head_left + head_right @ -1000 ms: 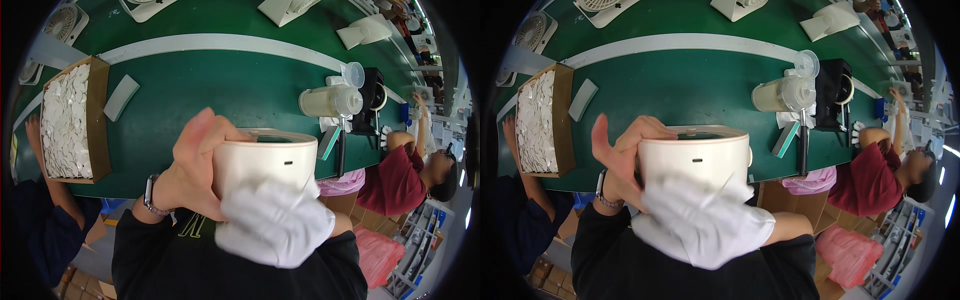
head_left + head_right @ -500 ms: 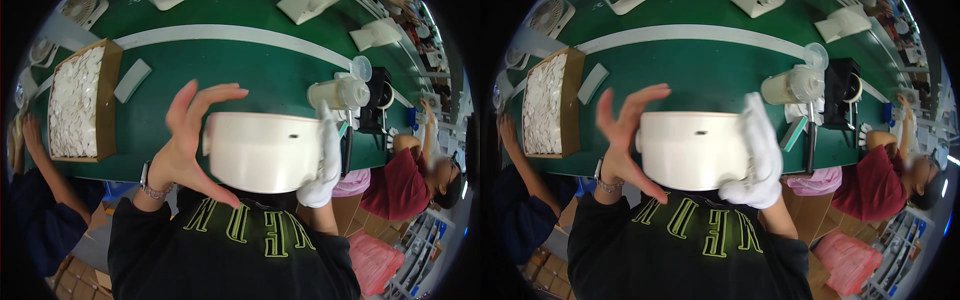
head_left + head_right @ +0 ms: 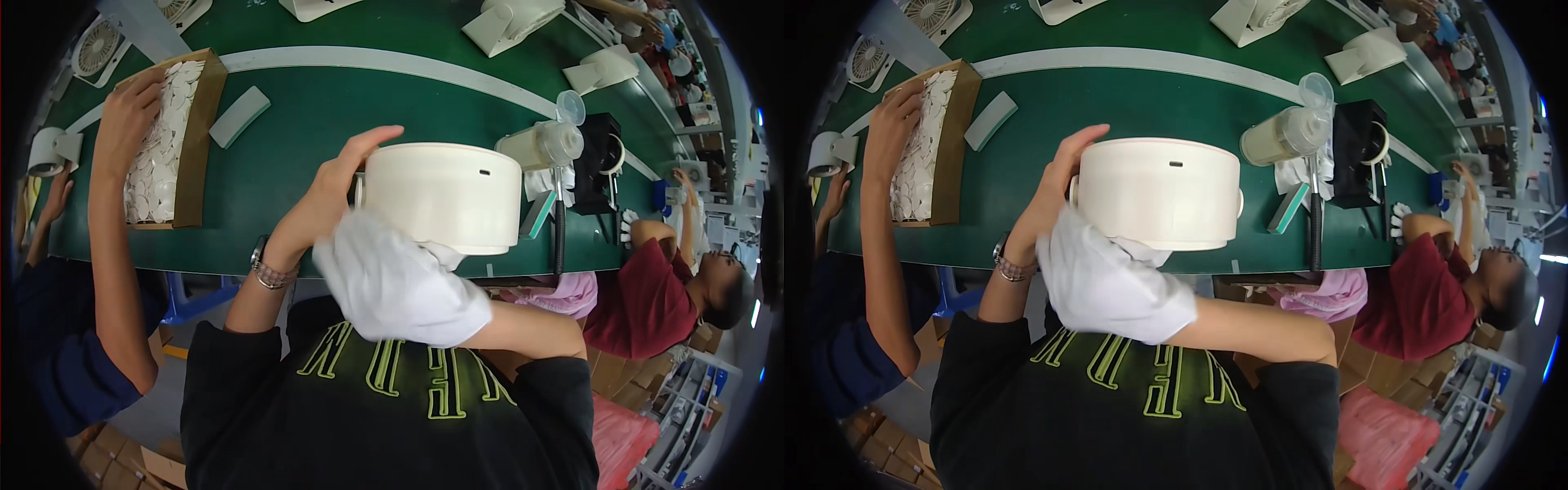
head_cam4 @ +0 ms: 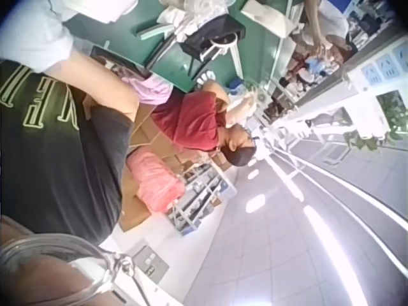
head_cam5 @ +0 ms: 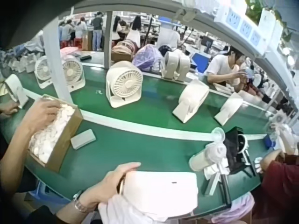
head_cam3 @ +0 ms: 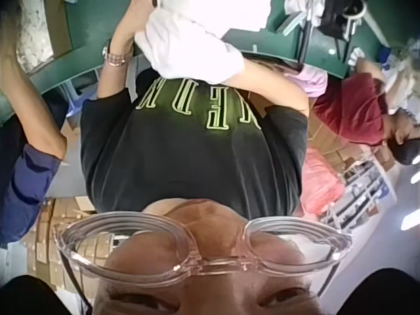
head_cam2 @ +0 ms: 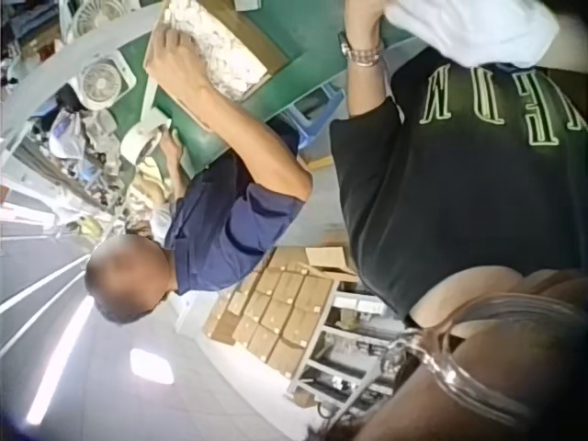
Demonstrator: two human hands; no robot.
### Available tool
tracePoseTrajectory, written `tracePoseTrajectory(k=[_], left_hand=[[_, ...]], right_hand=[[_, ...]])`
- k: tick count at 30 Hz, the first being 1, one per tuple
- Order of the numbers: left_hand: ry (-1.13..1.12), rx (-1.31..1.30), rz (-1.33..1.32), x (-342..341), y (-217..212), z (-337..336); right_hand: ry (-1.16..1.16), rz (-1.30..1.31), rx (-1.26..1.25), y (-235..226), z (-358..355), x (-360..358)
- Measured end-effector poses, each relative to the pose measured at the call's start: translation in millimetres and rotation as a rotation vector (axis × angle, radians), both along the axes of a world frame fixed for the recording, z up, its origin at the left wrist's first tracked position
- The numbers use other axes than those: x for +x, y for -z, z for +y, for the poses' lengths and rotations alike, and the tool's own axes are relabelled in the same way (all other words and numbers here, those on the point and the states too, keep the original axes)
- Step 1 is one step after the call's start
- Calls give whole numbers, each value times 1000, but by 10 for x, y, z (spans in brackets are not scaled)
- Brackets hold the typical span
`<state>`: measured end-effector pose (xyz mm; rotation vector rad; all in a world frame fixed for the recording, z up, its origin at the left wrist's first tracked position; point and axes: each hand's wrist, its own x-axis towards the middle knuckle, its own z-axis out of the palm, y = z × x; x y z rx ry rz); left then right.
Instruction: Cleaning and inspecting a small portable electronic fan at a manufacturing station.
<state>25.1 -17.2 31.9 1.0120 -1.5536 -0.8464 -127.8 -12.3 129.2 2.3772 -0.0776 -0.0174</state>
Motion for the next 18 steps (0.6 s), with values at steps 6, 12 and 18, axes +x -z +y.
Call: tracePoseTrajectory(k=[6,12,18], left_hand=[[44,-137,381,63,-81,-8],[119,36,156,143,-298,-114],[193,377,282,103,-228,-157]], right_hand=[[-293,-484,1397,-135,-364,-863],[362,-1638,1351,471,-392,-649],[328,-1651,1467,497,-396,-537]])
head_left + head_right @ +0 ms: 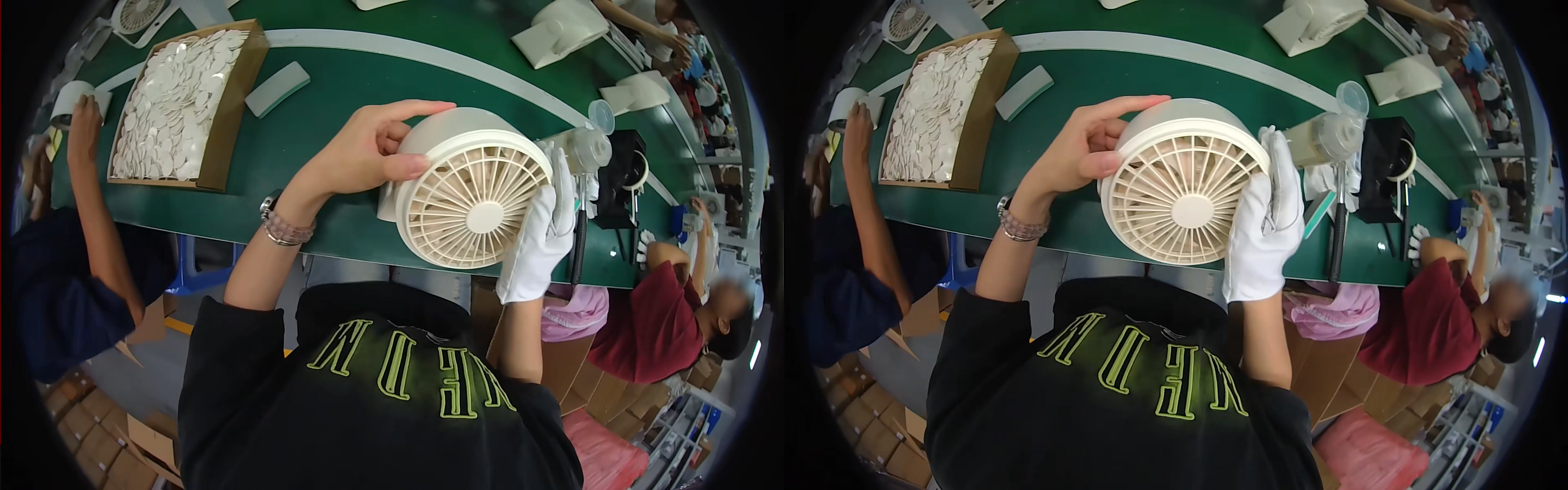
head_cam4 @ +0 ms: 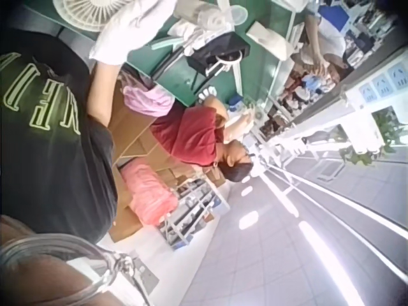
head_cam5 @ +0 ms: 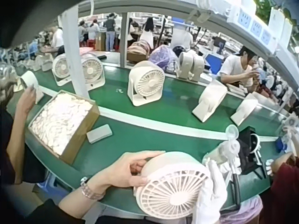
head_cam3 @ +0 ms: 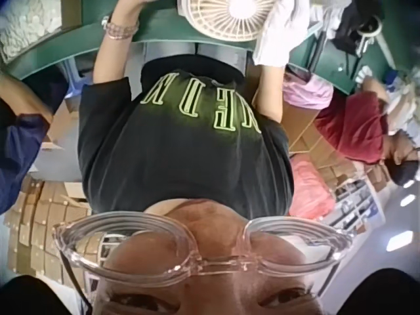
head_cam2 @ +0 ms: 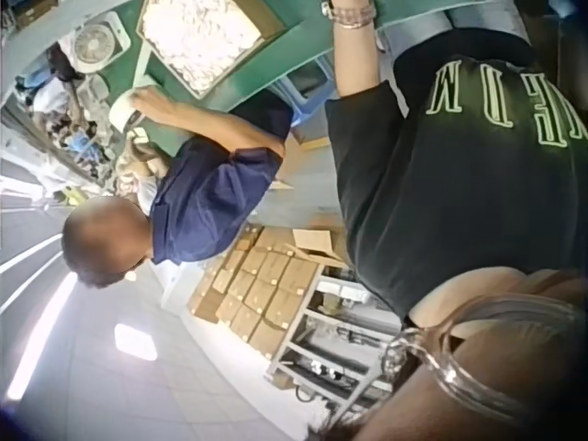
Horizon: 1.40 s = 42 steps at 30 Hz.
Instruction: Cleaning and inspecting a small portable electronic fan at a manufacturing station.
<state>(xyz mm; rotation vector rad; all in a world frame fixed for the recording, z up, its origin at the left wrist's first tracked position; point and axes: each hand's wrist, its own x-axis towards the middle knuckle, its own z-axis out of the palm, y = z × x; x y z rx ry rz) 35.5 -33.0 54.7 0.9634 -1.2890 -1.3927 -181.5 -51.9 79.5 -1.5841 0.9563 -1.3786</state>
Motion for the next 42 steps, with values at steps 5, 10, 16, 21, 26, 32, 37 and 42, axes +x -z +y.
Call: tracePoseTrajectory(k=[5,10,16,21,26,32,37,42], left_hand=[[-47,-52,56,-102,222,-8],[-344,-495,-173,-205,372,-68],[-85,-20,258,-114,362,1],[-264,-293,46,-257,260,28],[-260,-228,88,-279,288,26],[-288,-276,219,-325,359,-28],[-266,-227,221,-323,301,-41],[-251,-322,-3,-122,392,-57]], right_hand=[[34,1137,-571,-516,93,355],[-166,1072,-853,-236,452,626],[-920,649,-653,-282,381,-112],[-305,227,-318,-376,136,-464],[-226,610,-663,-429,-209,60],[-562,1048,-1015,-317,455,456],[-719,857,-860,-112,380,-240],[-772,799,-716,-188,234,-799]])
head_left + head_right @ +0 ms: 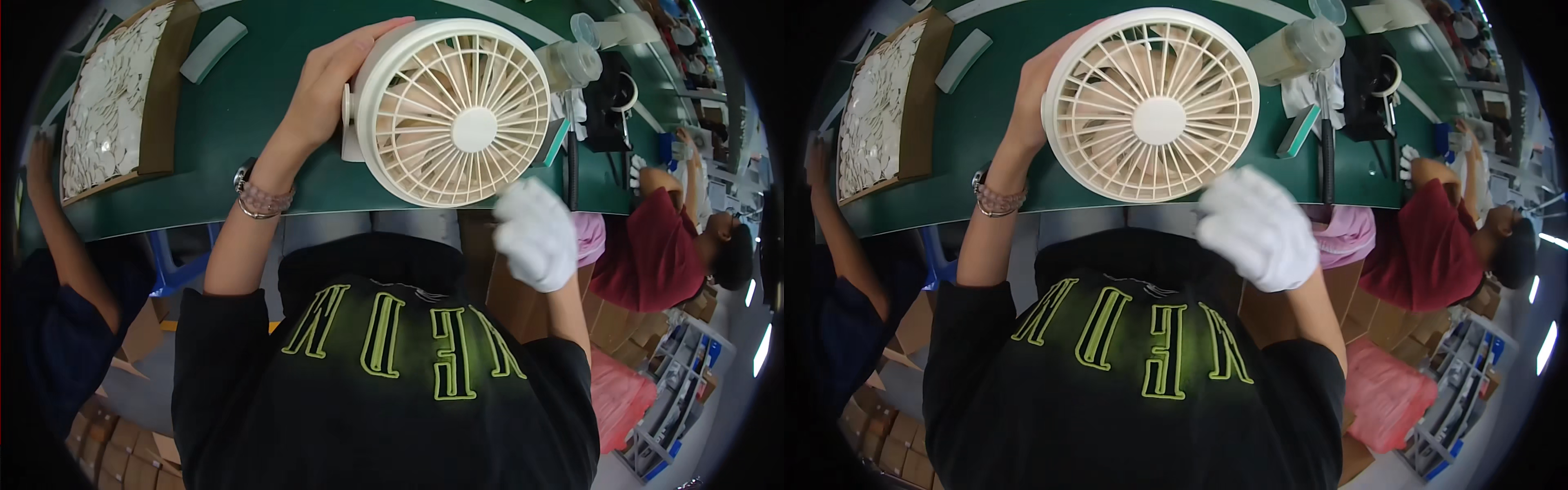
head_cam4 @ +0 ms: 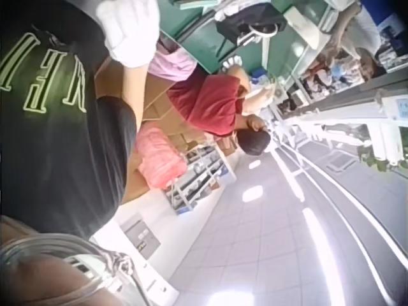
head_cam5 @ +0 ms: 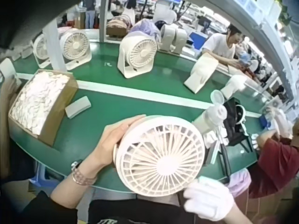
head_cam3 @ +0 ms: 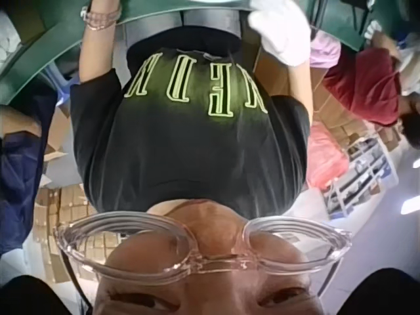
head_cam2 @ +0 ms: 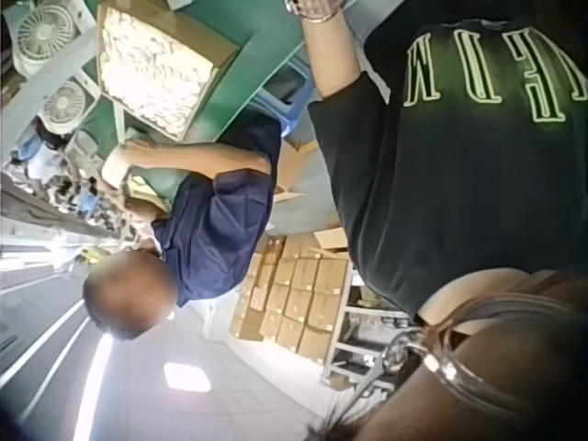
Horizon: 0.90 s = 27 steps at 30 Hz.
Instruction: Cleaning and inspecting a small portable electronic fan at a manufacturing station.
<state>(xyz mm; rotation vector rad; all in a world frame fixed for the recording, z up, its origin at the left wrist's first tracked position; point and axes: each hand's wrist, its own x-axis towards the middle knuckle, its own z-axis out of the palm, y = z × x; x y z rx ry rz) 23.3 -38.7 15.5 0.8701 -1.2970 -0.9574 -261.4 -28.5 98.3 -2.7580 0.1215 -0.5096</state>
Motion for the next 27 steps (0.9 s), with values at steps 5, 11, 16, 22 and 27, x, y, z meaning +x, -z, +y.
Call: tracePoseTrajectory(k=[5,11,16,22,27], left_hand=[[111,149,34,109,-117,78],[62,103,-144,-126,-516,169],[100,168,-53,-143,-440,181],[23,193,22,-195,-477,214],[-4,231,-29,-115,-507,217]], right_hand=[[358,-161,0,-87,-32,384],[314,-104,-178,-29,222,661],[229,-366,631,-11,201,95],[1175,-801,402,11,-236,-206],[442,-268,-100,-319,-355,677]])
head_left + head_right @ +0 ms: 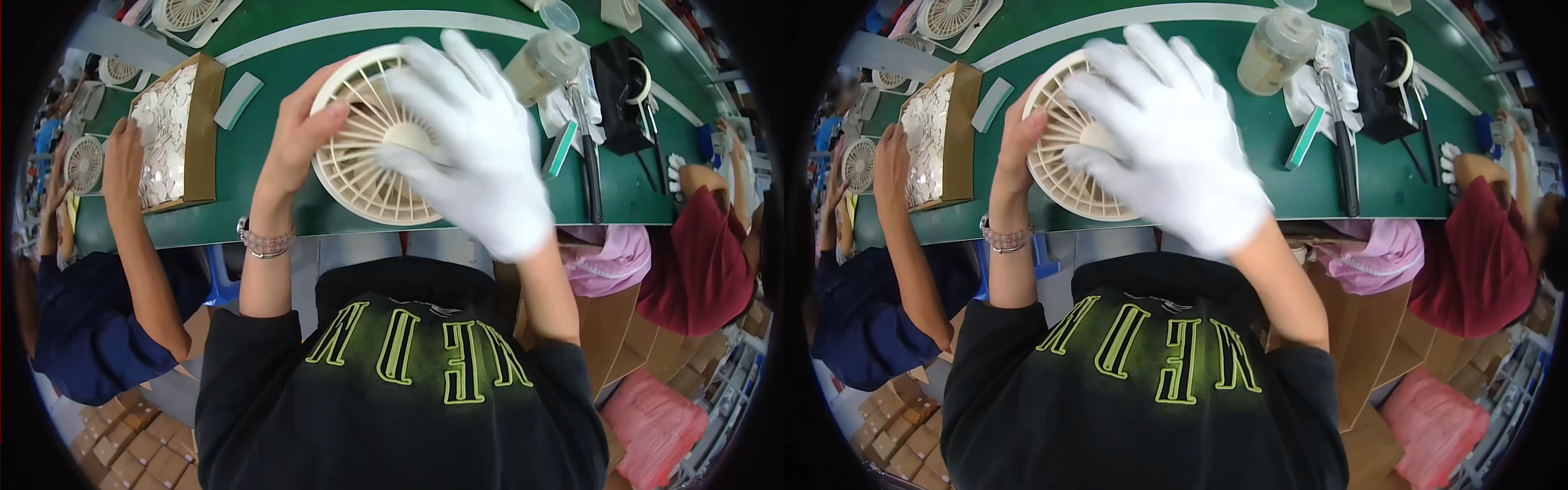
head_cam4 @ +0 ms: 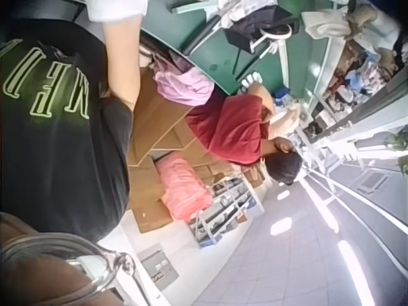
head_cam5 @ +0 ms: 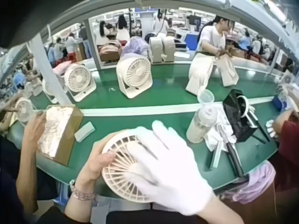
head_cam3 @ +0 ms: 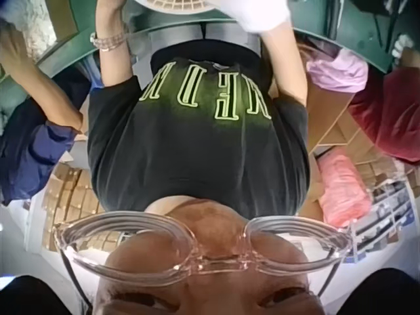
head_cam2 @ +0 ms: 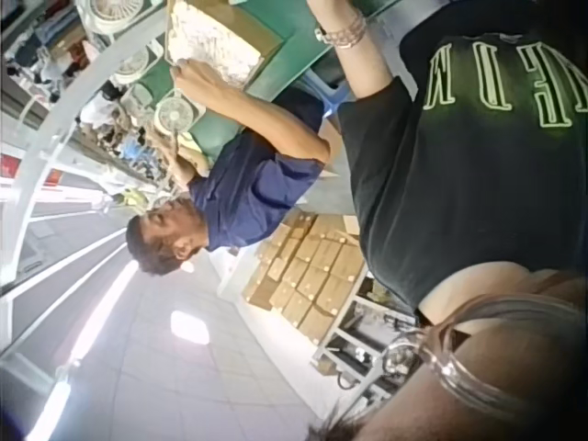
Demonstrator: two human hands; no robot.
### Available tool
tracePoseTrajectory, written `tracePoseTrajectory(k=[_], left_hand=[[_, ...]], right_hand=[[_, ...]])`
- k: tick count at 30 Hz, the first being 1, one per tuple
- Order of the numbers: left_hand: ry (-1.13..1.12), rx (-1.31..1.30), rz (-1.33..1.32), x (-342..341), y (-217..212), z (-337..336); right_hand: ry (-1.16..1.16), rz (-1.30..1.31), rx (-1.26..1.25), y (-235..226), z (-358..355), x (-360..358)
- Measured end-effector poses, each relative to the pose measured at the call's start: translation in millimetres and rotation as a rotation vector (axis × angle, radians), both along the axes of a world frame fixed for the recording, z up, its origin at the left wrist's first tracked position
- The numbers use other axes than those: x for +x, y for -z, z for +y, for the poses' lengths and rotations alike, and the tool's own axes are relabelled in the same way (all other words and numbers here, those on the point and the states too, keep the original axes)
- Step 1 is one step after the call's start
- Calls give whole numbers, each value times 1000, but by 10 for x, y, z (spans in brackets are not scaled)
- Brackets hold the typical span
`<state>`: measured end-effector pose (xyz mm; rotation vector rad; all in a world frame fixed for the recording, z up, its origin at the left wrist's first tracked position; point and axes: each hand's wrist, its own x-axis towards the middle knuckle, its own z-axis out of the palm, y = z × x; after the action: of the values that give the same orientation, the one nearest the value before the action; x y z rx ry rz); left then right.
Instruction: Cleaning and inspecting a small portable electronic fan at a manufacturing station.
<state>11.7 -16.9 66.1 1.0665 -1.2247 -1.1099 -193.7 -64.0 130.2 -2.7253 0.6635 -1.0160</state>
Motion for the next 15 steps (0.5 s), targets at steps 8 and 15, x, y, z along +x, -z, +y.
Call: tracePoseTrajectory(k=[8,15], left_hand=[[-57,186,-1,-96,-159,-10],[-71,205,-48,-80,-173,9]], right_hand=[[91,-574,136,757,206,-377],[-286,-365,264,411,448,-255]])
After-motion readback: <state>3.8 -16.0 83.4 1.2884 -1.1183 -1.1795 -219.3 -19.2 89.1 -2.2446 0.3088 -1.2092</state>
